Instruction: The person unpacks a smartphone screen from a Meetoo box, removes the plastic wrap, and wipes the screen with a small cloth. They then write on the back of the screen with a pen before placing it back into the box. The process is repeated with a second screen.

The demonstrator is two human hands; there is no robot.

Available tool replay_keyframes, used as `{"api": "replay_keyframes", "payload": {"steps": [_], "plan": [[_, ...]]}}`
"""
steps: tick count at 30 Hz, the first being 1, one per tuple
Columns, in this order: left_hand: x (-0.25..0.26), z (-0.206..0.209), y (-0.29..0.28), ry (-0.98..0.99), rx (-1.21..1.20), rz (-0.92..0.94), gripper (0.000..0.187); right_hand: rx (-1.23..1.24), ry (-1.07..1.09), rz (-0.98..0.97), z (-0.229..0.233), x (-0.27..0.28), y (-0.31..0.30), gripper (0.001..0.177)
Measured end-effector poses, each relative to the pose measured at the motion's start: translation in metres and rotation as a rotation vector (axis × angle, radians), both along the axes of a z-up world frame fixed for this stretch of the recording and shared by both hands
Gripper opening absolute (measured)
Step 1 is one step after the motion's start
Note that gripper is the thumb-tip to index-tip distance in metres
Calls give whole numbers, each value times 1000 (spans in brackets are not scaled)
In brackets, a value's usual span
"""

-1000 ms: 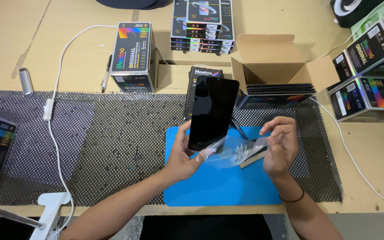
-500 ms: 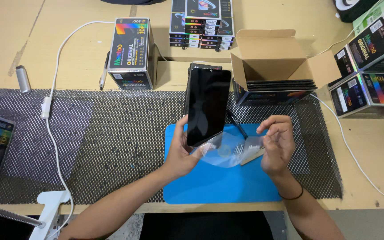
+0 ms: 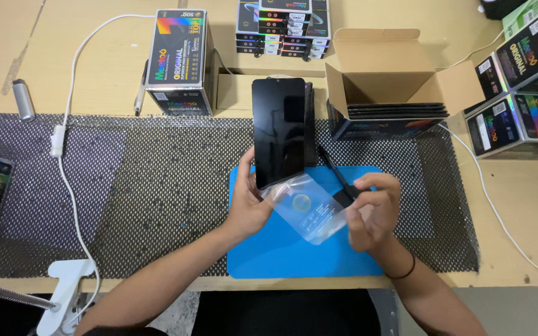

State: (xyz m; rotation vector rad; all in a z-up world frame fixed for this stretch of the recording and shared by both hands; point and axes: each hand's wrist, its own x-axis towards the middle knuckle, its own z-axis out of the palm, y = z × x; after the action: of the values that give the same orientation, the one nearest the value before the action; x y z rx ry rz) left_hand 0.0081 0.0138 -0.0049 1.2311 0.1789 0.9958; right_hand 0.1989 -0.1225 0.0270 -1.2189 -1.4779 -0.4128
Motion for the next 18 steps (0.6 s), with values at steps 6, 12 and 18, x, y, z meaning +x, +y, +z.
{"api": "replay_keyframes", "payload": {"steps": [6,12,18], "plan": [[-6,2,5,56,-39,13,84,187,139,-19,-5,2,-7,30],[-3,25,-9,182,67,-82,79,113,303,-22,4,25,2,26],[-11,34,-20,340,132,-308,71,-31,405,-28,24,18,7,25]]}}
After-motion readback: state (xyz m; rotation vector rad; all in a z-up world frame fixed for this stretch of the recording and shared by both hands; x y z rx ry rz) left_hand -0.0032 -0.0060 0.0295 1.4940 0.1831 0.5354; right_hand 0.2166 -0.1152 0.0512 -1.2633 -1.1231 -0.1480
